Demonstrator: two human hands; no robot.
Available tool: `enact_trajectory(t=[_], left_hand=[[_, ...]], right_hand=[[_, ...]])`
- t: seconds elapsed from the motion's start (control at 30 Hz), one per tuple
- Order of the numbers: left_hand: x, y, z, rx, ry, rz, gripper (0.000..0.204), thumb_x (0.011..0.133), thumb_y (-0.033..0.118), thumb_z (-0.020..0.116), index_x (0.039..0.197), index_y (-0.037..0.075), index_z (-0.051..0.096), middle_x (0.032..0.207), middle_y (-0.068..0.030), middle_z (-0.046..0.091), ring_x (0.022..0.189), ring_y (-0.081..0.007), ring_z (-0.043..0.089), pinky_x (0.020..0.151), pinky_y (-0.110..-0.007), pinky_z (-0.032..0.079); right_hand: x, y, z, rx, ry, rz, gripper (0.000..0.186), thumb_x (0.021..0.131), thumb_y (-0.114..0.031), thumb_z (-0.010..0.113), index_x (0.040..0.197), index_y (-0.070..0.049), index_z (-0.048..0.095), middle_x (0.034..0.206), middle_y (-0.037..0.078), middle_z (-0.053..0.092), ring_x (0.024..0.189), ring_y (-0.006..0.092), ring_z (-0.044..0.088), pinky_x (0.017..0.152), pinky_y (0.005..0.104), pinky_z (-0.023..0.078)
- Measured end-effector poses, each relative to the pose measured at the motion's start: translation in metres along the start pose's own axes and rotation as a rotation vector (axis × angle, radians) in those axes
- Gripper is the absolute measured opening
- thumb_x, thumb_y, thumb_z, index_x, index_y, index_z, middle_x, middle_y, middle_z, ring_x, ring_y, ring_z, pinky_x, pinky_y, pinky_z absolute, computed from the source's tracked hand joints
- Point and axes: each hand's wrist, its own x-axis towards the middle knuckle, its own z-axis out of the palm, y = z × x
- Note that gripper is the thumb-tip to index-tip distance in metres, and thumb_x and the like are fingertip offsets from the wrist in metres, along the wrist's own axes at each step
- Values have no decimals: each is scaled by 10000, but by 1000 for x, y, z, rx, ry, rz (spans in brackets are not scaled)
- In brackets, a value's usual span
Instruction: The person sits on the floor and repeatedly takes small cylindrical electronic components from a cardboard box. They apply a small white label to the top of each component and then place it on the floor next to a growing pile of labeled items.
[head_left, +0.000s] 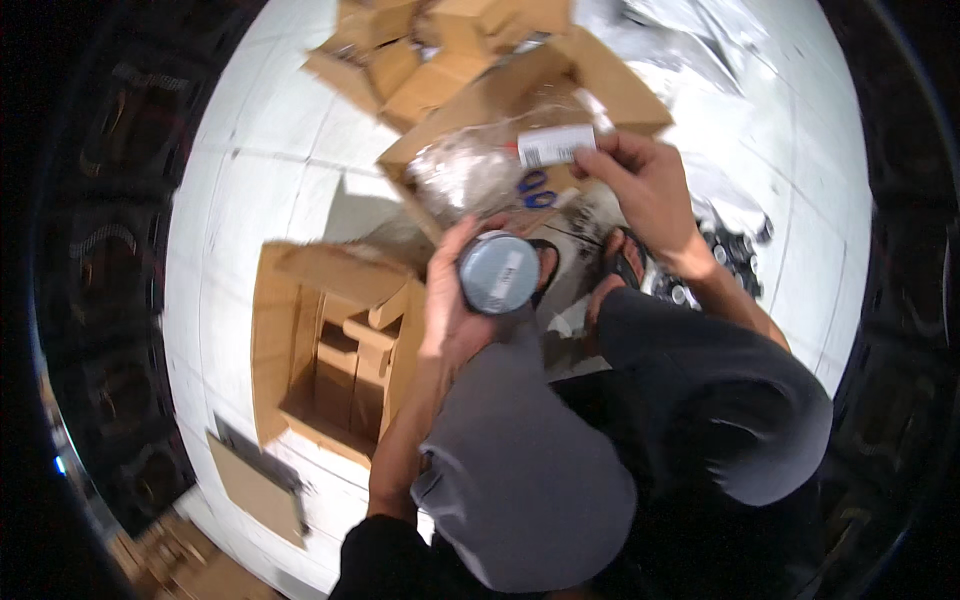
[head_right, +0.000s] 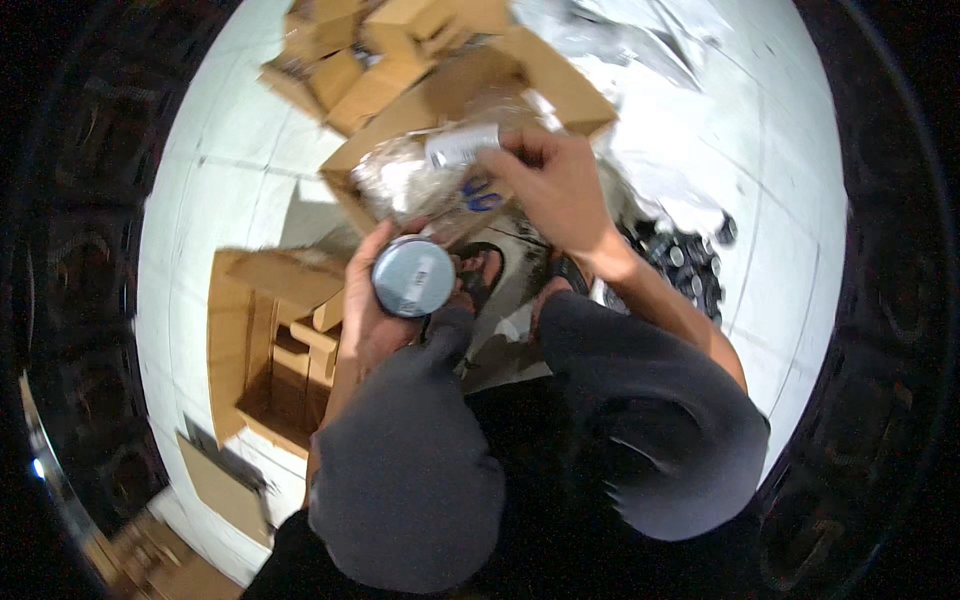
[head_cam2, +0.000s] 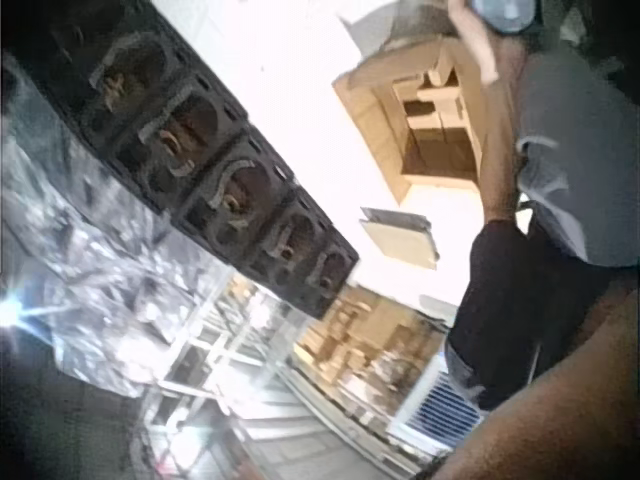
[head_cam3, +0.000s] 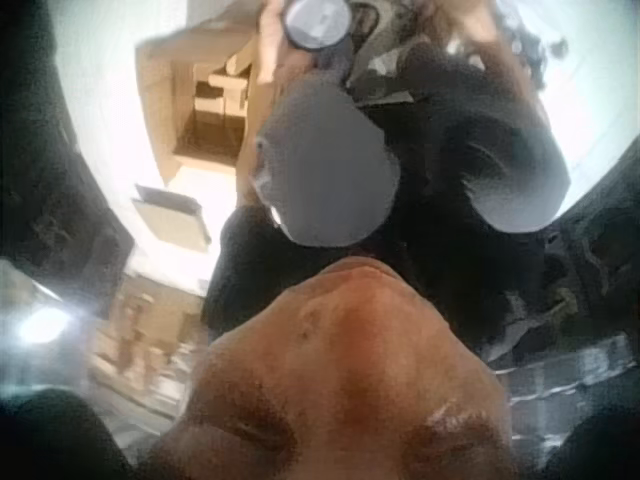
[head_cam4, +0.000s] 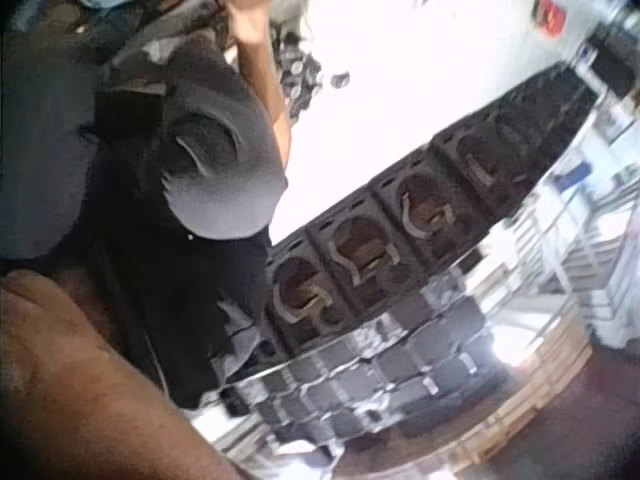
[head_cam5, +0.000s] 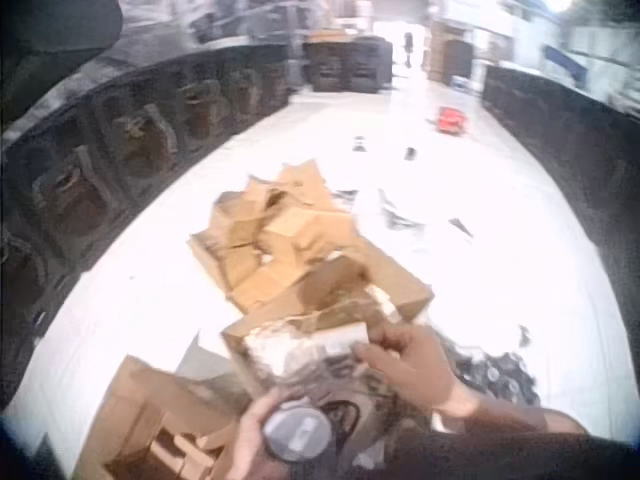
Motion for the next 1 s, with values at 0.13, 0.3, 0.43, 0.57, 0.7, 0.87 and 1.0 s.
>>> enact_trajectory(t=[0.13,0.3,0.43,0.57,0.7,0.87,1.0], left_hand=[[9,-7,7,158,3,-19,431,898,400,563,1108,25,587,972,-150,655,861,-295,649,768,-475,554],[23,-15,9,410,-134,30,427,945,332,515,1254,38,492,1211,-128,569,1098,-253,571,950,-415,467],[37,-30,20,745,-268,123,448,920,158,571,1307,13,399,1234,-155,524,1092,-256,563,945,-435,457],[51,-40,33,981,-140,171,426,905,119,591,1276,24,405,1180,-154,541,1047,-239,581,883,-403,491],[68,-46,44,1057,-210,141,448,897,117,607,1285,33,401,1159,-149,550,1020,-219,585,848,-364,507],[84,-71,79,1241,-345,-70,545,890,157,631,1350,16,375,1177,-158,544,1023,-220,579,845,-330,494],[93,-91,76,1335,-413,-161,577,905,170,620,1378,-18,349,1200,-152,544,1045,-201,575,835,-297,501]], right_hand=[[-16,7,-55,-3,115,86,272,858,-264,649,925,-6,705,789,82,674,722,119,580,647,259,437],[-44,48,-19,460,-227,92,238,911,-196,611,998,18,670,1107,66,644,1012,128,573,829,276,466],[-35,60,0,927,-102,322,224,933,-198,584,965,16,641,884,28,608,823,82,553,716,251,459],[-33,73,17,986,176,391,256,884,-208,608,861,45,639,779,45,608,652,94,524,588,261,429],[-29,90,13,373,439,141,292,885,-220,554,908,63,622,819,237,642,748,358,635,682,418,470],[-48,113,-21,61,640,308,331,919,-258,536,994,57,606,853,233,644,814,300,647,743,392,477],[-63,158,-57,-11,616,367,315,909,-253,546,935,51,624,740,222,638,712,316,643,677,419,485]])
